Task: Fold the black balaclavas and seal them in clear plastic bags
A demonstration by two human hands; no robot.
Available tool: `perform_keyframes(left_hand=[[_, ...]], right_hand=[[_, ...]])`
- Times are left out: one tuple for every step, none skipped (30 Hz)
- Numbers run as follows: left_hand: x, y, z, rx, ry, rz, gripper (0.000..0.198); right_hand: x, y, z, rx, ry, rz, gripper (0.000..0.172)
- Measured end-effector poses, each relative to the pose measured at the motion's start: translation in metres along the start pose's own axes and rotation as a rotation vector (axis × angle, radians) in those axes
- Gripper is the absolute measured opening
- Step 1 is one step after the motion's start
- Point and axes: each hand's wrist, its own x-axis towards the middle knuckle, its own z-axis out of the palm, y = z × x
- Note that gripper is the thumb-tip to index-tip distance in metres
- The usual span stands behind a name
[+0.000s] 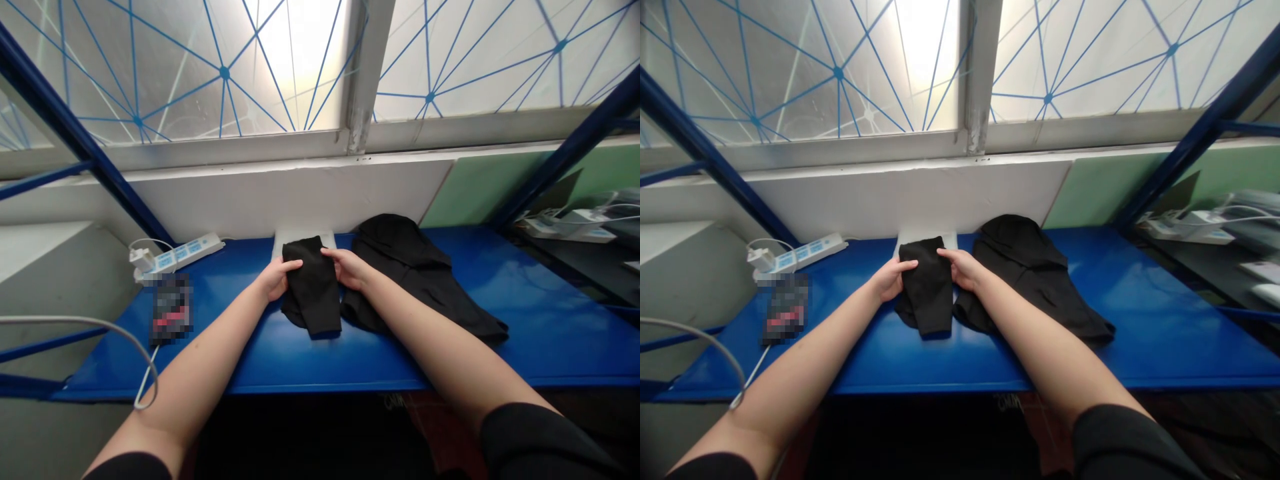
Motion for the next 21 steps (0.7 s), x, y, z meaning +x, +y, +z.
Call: perform_keyframes(left_hand=[[0.001, 0.002, -0.003, 0.003, 0.000, -0.006, 0.049], [0.001, 0.003, -0.006, 0.002, -0.002, -0.017, 0.047], [0.002, 0.005, -0.008, -0.002, -0.010, -0.035, 0.045], [0.002, 0.006, -0.011, -0.003, -0.026, -0.059, 0.042], [0.002, 0.008, -0.013, -0.001, -0.044, -0.077, 0.041], [0.003, 0.010, -0.016, 0.007, -0.061, -0.085, 0.041], [0.004, 0.011, -0.018, 0.019, -0.073, -0.081, 0.042], [0.005, 0.011, -0.020, 0.035, -0.078, -0.069, 0.045], [0.006, 0.012, -0.022, 0.053, -0.075, -0.056, 0.047], [0.008, 0.012, -0.024, 0.068, -0.070, -0.047, 0.049], [0.009, 0.011, -0.026, 0.079, -0.064, -0.044, 0.050], [0.010, 0.010, -0.027, 0.084, -0.062, -0.043, 0.052], [0.011, 0.009, -0.028, 0.085, -0.064, -0.040, 0.053], [0.012, 0.008, -0.029, 0.080, -0.070, -0.033, 0.056], [0.013, 0.007, -0.030, 0.070, -0.080, -0.026, 0.058], [0.013, 0.007, -0.030, 0.058, -0.091, -0.021, 0.059], [0.013, 0.006, -0.031, 0.046, -0.101, -0.018, 0.059], [0.013, 0.006, -0.031, 0.036, -0.109, -0.015, 0.058], [0.013, 0.006, -0.031, 0.030, -0.115, -0.014, 0.056], [0.013, 0.005, -0.031, 0.027, -0.118, -0.014, 0.054], [0.013, 0.005, -0.031, 0.027, -0.118, -0.017, 0.051]], right_hand=[[0.000, 0.000, -0.002, -0.002, -0.051, 0.027, 0.019], [-0.001, -0.001, -0.004, -0.011, -0.107, 0.047, 0.022], [-0.002, -0.001, -0.005, -0.026, -0.154, 0.064, 0.024], [-0.003, -0.002, -0.006, -0.046, -0.185, 0.073, 0.025], [-0.005, -0.002, -0.006, -0.067, -0.202, 0.072, 0.026], [-0.005, -0.002, -0.007, -0.083, -0.204, 0.063, 0.028], [-0.006, -0.001, -0.007, -0.093, -0.191, 0.046, 0.032], [-0.005, -0.001, -0.007, -0.097, -0.167, 0.027, 0.037], [-0.005, 0.000, -0.007, -0.095, -0.140, 0.005, 0.042], [-0.004, 0.000, -0.008, -0.090, -0.117, -0.017, 0.046], [-0.002, 0.001, -0.008, -0.082, -0.100, -0.040, 0.049], [-0.001, 0.001, -0.007, -0.072, -0.087, -0.066, 0.051], [0.000, 0.001, -0.007, -0.060, -0.081, -0.094, 0.053], [0.001, 0.001, -0.007, -0.047, -0.077, -0.123, 0.054], [0.001, 0.001, -0.006, -0.033, -0.073, -0.150, 0.056], [0.001, 0.001, -0.006, -0.023, -0.074, -0.171, 0.056], [0.001, 0.001, -0.005, -0.018, -0.077, -0.184, 0.054], [0.001, 0.001, -0.005, -0.021, -0.082, -0.188, 0.050], [0.001, 0.001, -0.005, -0.031, -0.085, -0.185, 0.044], [0.001, 0.001, -0.005, -0.045, -0.088, -0.178, 0.039], [0.001, 0.001, -0.005, -0.060, -0.091, -0.174, 0.034]])
